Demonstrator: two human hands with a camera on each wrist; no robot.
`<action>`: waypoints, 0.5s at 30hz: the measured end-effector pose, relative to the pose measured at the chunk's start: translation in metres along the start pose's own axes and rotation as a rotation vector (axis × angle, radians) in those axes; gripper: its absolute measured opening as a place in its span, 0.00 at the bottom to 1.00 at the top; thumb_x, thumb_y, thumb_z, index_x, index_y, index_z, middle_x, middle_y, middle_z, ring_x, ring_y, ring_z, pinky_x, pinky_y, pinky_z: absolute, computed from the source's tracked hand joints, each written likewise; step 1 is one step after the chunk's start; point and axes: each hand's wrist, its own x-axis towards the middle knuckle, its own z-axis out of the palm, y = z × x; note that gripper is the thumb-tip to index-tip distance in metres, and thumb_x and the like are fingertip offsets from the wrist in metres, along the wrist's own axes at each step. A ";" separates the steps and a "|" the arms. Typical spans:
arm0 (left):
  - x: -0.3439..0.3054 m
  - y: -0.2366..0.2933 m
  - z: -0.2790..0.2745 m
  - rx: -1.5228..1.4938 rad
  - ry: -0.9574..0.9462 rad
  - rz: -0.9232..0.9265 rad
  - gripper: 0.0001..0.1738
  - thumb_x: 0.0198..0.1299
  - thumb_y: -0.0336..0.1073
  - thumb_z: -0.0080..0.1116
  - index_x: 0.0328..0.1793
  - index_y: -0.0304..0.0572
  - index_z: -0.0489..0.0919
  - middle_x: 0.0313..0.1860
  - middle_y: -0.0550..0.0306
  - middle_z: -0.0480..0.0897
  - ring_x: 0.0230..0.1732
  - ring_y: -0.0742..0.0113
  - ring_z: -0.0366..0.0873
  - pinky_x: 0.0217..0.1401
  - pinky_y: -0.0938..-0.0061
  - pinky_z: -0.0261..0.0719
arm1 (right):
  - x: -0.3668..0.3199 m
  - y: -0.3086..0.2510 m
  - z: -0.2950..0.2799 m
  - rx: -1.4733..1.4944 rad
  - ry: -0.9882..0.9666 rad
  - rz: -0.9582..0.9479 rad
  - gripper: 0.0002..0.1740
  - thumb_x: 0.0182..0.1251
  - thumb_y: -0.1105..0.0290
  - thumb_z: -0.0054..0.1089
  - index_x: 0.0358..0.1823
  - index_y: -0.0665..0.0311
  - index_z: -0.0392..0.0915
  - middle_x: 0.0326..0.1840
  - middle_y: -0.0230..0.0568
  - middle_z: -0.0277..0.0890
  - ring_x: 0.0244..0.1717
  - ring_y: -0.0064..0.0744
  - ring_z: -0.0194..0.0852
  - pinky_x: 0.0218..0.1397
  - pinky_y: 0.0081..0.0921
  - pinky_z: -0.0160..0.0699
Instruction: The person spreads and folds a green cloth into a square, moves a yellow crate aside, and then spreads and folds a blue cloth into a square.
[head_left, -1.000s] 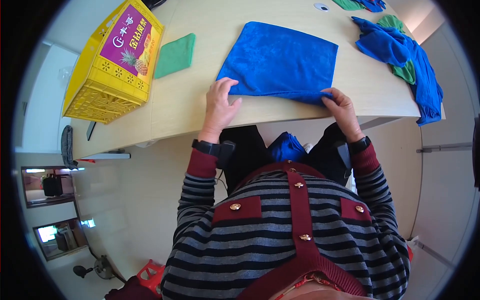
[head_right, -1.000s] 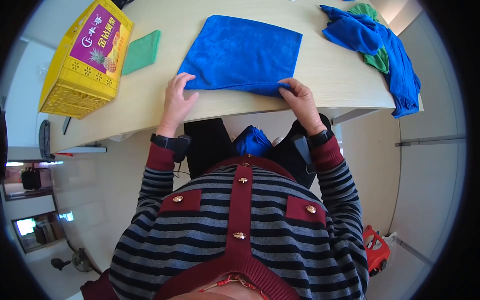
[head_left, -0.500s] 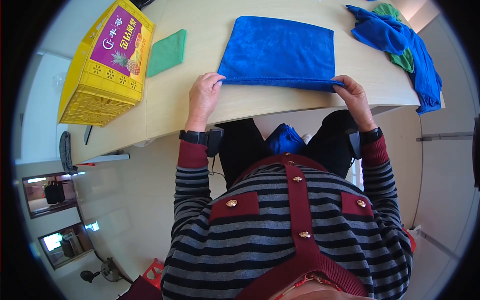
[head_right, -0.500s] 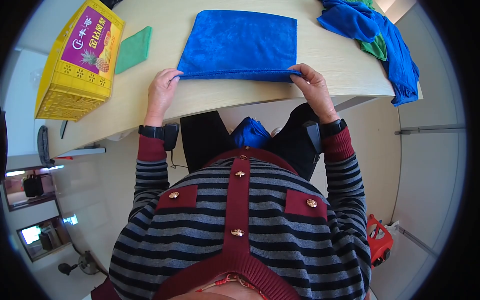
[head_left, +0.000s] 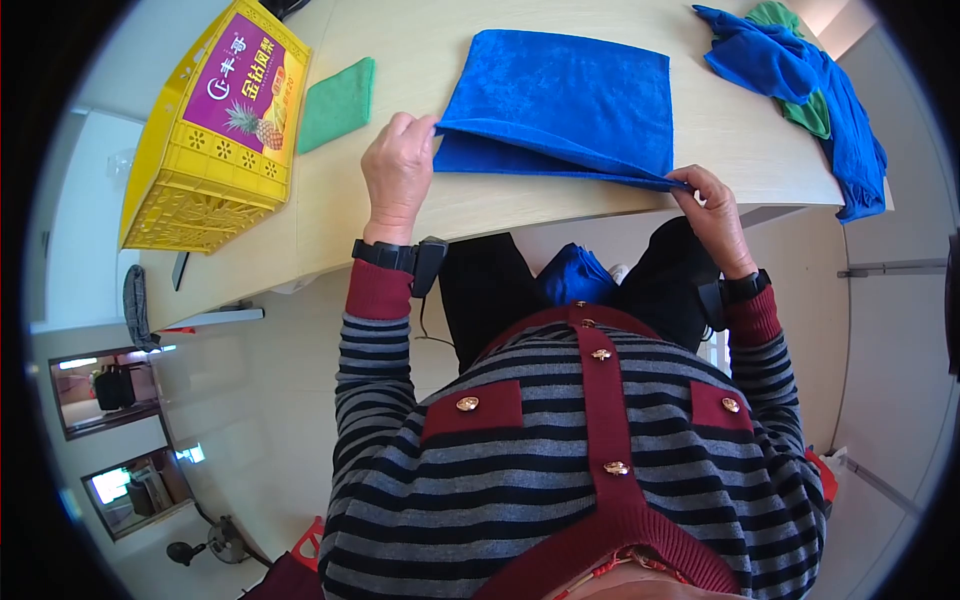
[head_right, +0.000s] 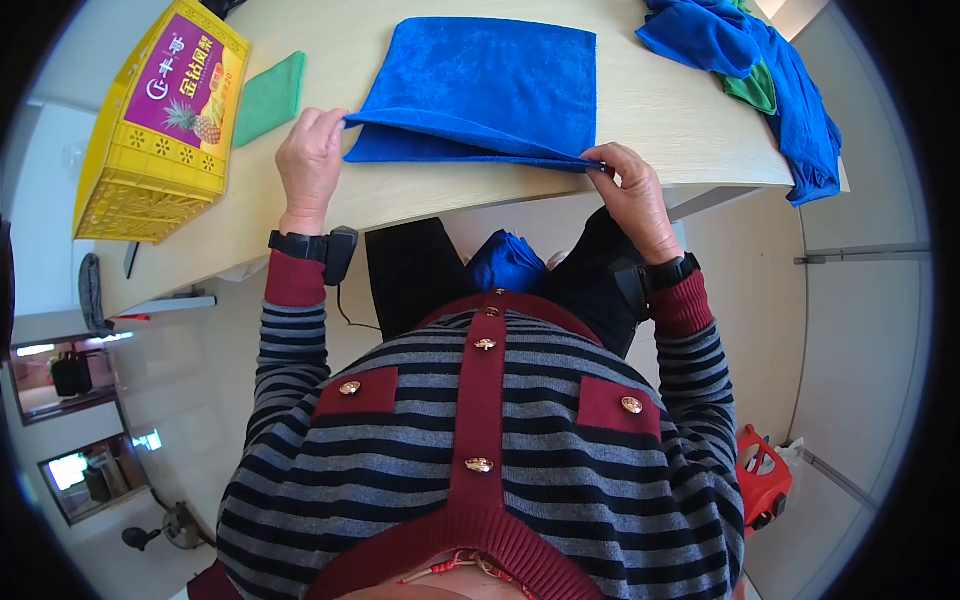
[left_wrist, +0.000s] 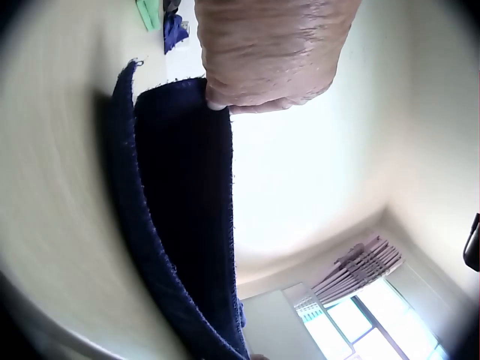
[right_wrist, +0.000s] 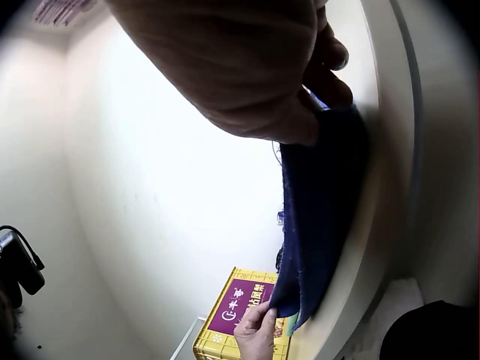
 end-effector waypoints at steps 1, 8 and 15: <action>-0.006 -0.002 0.003 -0.003 -0.003 0.001 0.05 0.60 0.29 0.67 0.42 0.47 0.86 0.36 0.57 0.81 0.38 0.53 0.84 0.40 0.62 0.81 | -0.003 -0.001 0.001 0.040 -0.020 0.058 0.08 0.72 0.79 0.60 0.49 0.64 0.83 0.36 0.27 0.75 0.39 0.17 0.69 0.45 0.19 0.70; -0.046 -0.020 0.019 -0.109 -0.177 0.037 0.05 0.56 0.29 0.67 0.39 0.47 0.86 0.35 0.58 0.81 0.37 0.55 0.84 0.38 0.60 0.82 | -0.007 0.008 0.007 0.189 -0.096 0.250 0.10 0.73 0.80 0.57 0.51 0.65 0.83 0.32 0.26 0.76 0.34 0.15 0.70 0.41 0.17 0.73; -0.052 -0.025 0.026 -0.173 -0.235 -0.144 0.05 0.57 0.27 0.65 0.38 0.46 0.83 0.39 0.57 0.82 0.40 0.54 0.84 0.40 0.59 0.83 | -0.008 0.011 0.012 0.316 -0.087 0.277 0.10 0.75 0.79 0.55 0.52 0.65 0.82 0.33 0.26 0.76 0.36 0.15 0.74 0.46 0.16 0.77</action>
